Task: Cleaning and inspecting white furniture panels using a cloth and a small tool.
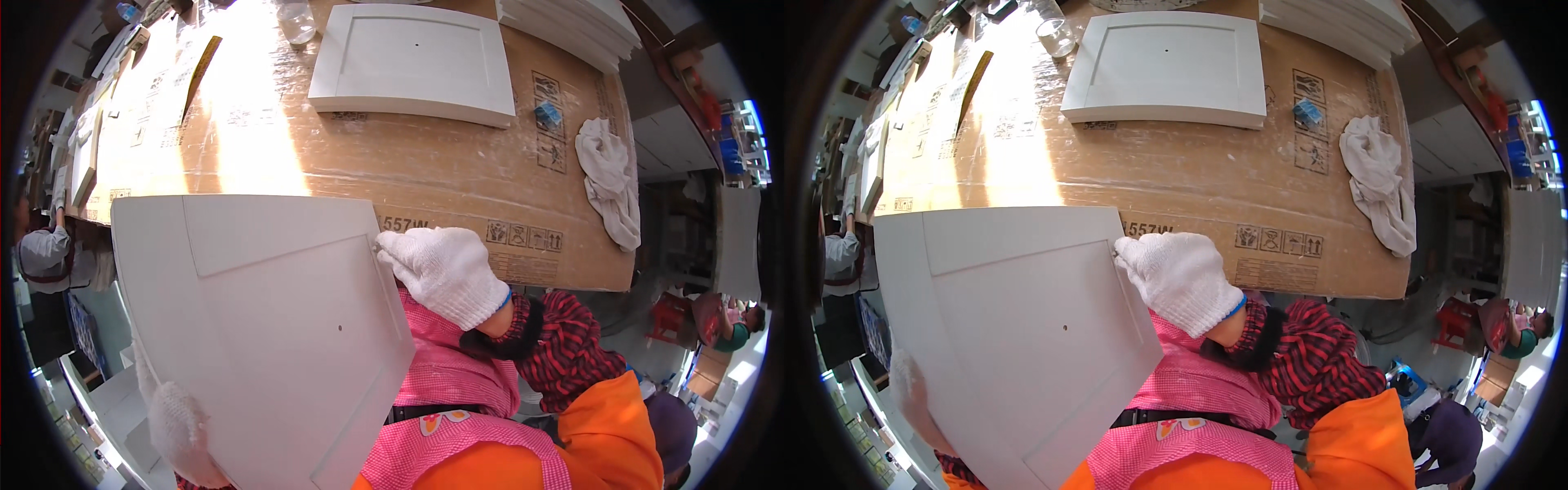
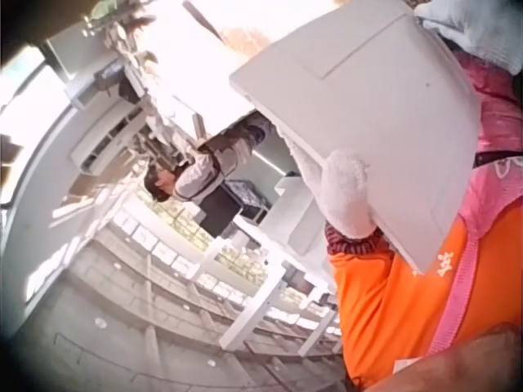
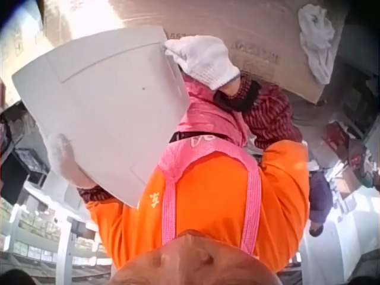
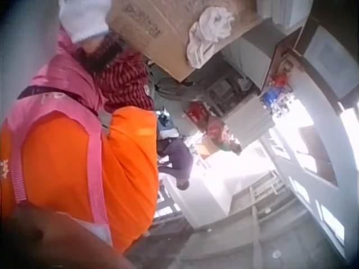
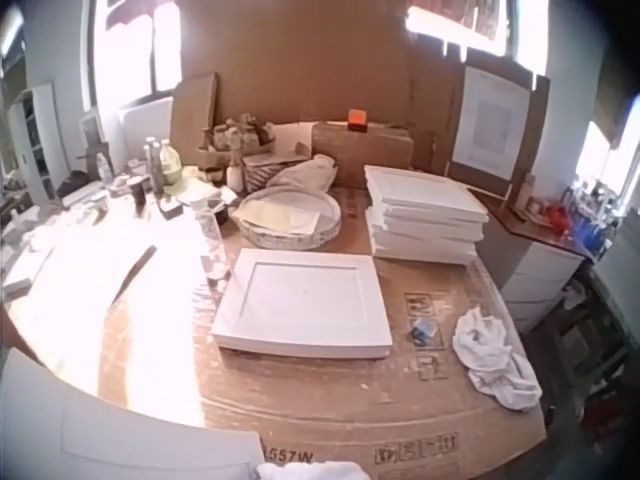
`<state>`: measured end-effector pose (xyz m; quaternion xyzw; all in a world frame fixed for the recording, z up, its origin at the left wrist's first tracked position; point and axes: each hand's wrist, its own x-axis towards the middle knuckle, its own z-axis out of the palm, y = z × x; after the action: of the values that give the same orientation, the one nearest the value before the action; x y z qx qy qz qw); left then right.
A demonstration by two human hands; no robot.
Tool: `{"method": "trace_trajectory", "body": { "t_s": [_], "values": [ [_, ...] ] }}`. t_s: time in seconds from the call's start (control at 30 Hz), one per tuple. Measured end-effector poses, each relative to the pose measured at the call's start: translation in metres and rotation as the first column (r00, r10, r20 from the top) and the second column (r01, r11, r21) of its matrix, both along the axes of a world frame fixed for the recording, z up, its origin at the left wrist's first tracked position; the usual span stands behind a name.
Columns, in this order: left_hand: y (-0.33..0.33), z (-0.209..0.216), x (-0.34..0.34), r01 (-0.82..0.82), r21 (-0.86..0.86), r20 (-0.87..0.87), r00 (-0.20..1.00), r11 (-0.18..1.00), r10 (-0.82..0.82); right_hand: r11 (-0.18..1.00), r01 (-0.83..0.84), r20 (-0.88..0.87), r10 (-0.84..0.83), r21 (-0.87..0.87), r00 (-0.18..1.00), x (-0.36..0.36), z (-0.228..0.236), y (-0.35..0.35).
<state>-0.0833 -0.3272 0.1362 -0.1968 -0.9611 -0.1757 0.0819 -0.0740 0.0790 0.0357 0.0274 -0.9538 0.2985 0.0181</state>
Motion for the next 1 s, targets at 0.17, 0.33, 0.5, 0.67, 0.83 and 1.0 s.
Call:
{"method": "trace_trajectory", "body": {
  "t_s": [0.17, 0.33, 0.5, 0.67, 0.83, 1.0],
  "values": [
    [-0.004, 0.001, -0.006, 0.029, -0.014, -0.008, 1.0, 0.999, -0.029, 0.998, -0.047, 0.092, 0.043, 0.041, 0.995, 0.03, 0.002, -0.004],
    [-0.011, 0.005, -0.002, 0.044, -0.029, -0.016, 0.999, 0.999, -0.045, 0.996, -0.051, 0.129, 0.04, 0.079, 0.991, 0.066, 0.01, -0.02],
    [-0.017, 0.005, -0.004, 0.076, -0.053, -0.009, 0.997, 0.996, -0.077, 0.997, -0.052, 0.108, 0.045, 0.062, 0.993, 0.078, 0.013, -0.021],
    [-0.009, -0.009, -0.001, 0.139, 0.222, -0.102, 0.988, 0.965, -0.119, 0.99, -0.138, 0.271, 0.129, 0.015, 0.954, 0.091, 0.02, -0.021],
    [0.002, -0.003, 0.0, 0.031, 0.154, -0.038, 0.999, 0.988, -0.025, 0.625, 0.454, 0.39, -0.248, -0.635, 0.887, 0.075, 0.013, -0.003],
    [0.013, 0.002, -0.001, -0.032, 0.159, -0.003, 0.999, 0.987, 0.033, 0.412, 0.681, 0.578, -0.361, -0.605, 0.732, 0.048, -0.008, 0.012]
  ]
}}
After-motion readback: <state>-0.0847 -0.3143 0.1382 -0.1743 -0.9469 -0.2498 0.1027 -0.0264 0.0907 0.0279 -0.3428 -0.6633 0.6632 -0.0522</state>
